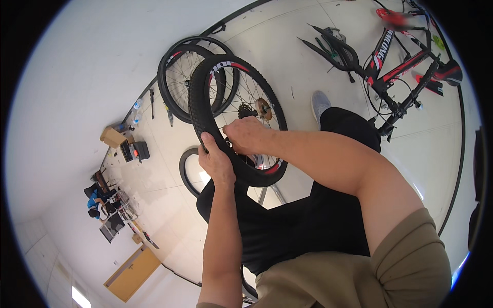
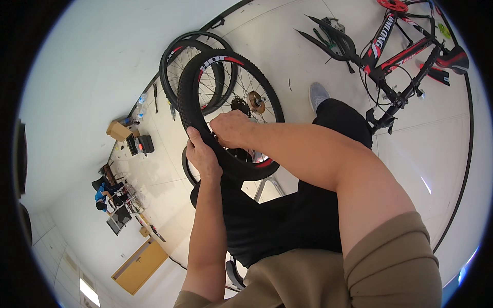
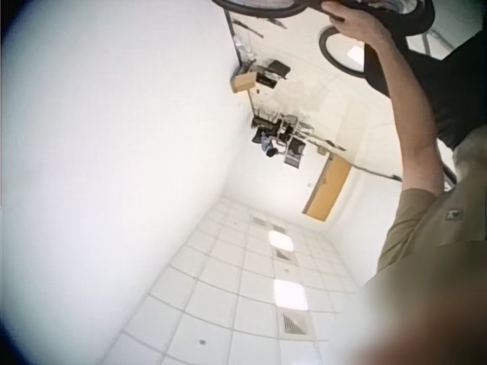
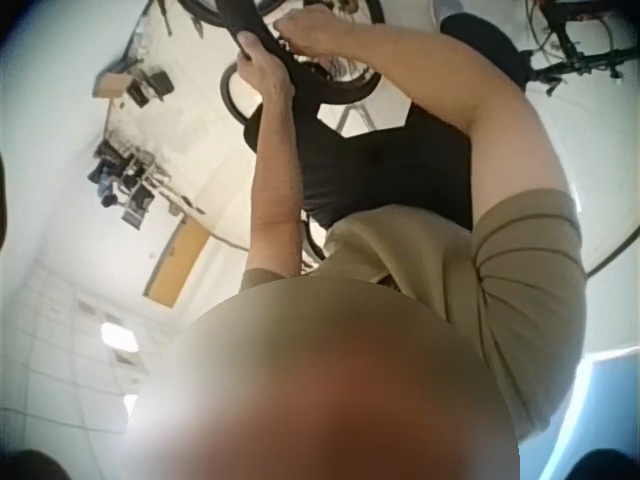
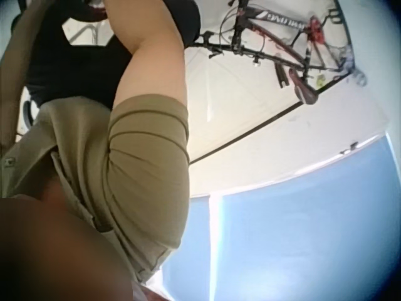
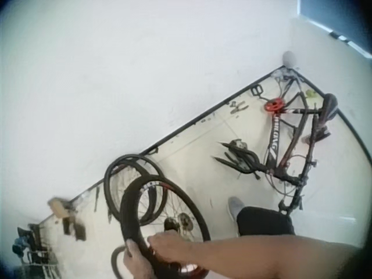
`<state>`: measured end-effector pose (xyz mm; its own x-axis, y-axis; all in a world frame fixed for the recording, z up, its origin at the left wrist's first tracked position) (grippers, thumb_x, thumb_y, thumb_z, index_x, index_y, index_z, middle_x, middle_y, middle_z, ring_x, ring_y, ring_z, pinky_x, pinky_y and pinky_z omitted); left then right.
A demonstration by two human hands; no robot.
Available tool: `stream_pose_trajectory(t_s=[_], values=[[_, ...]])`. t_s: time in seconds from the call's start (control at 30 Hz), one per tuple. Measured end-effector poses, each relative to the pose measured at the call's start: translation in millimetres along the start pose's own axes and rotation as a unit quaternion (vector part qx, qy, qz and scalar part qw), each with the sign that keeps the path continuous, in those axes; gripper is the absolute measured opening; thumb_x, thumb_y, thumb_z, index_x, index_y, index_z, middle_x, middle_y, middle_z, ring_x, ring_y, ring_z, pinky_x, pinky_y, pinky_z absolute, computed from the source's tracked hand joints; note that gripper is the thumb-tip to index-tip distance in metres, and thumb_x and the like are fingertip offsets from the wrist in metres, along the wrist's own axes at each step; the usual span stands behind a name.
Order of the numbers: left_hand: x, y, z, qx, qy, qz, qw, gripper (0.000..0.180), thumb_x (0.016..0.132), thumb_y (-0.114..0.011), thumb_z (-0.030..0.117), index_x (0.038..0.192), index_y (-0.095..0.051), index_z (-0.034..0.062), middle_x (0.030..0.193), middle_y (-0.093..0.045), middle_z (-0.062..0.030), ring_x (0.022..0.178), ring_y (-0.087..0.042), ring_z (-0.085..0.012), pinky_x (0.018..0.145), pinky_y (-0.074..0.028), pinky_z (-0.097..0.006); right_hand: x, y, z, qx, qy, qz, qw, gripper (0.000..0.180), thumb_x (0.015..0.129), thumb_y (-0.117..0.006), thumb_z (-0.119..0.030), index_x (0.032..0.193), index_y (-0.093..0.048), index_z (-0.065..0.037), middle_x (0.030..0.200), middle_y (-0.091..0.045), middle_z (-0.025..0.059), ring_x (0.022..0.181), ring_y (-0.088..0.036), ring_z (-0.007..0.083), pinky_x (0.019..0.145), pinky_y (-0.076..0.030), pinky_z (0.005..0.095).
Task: The person removes a bicycle tire from a wheel using tire levers, then installs a new tire onto the same wheel by hand and with tire levers. The person works while seated on a chair on the floor.
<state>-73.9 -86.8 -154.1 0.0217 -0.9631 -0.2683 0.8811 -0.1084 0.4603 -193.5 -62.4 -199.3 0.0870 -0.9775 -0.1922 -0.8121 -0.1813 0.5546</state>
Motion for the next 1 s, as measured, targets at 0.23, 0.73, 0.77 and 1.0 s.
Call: stream_pose_trajectory(t_s=[0.23, 0.73, 0.77, 1.0], values=[[-20, 7, -18, -0.029, 0.025, 0.029, 0.999, 0.056, 0.103, -0.052, 0.053, 0.096, -0.056, -0.0018, 0.078, -0.062, -0.0096, 0.060, -0.062, -0.0189, 0.053, -0.052, -0.031, 8, -5, 4, 0.029, -0.019, 0.008, 0.999, 0.024, 0.077, -0.069, -0.012, 0.097, -0.073, 0.001, 0.098, -0.074, 0.0211, 0.098, -0.073, 0.0352, 0.083, -0.057, 0.0461], [-49, 25, -72, -0.045, -0.023, 0.041, 0.998, 0.047, 0.107, -0.047, 0.044, 0.099, -0.055, -0.0022, 0.075, -0.063, -0.0098, 0.058, -0.061, -0.0181, 0.053, -0.052, -0.030, 16, 13, 8, 0.089, -0.079, -0.003, 0.993, 0.028, 0.082, -0.065, -0.008, 0.108, -0.072, -0.001, 0.113, -0.072, 0.0213, 0.110, -0.069, 0.0353, 0.096, -0.054, 0.0464], [-52, 24, -72, -0.055, -0.011, 0.037, 0.998, 0.047, 0.107, -0.047, 0.043, 0.098, -0.055, -0.0021, 0.075, -0.063, -0.0095, 0.059, -0.062, -0.0180, 0.055, -0.053, -0.030, 15, 13, 10, 0.091, -0.083, -0.001, 0.992, 0.028, 0.082, -0.065, -0.008, 0.108, -0.072, -0.001, 0.113, -0.072, 0.0209, 0.111, -0.069, 0.0352, 0.096, -0.054, 0.0463], [-74, 29, -87, -0.072, 0.006, 0.025, 0.997, 0.048, 0.107, -0.044, 0.048, 0.108, -0.053, 0.0010, 0.090, -0.063, -0.0126, 0.068, -0.066, -0.0243, 0.060, -0.057, -0.035, 5, 12, -1, 0.079, -0.053, -0.024, 0.995, 0.036, 0.080, -0.066, -0.008, 0.115, -0.073, -0.006, 0.105, -0.074, 0.0185, 0.104, -0.070, 0.0345, 0.092, -0.055, 0.0457]])
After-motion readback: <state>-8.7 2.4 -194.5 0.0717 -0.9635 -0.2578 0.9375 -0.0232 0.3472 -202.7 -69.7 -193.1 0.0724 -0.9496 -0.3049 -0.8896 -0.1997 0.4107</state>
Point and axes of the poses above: each hand's wrist, its own x-axis towards the middle knuckle, its own y-axis out of the back of the hand, z = x × y, the point moved 5 cm from there along x, towards the middle knuckle
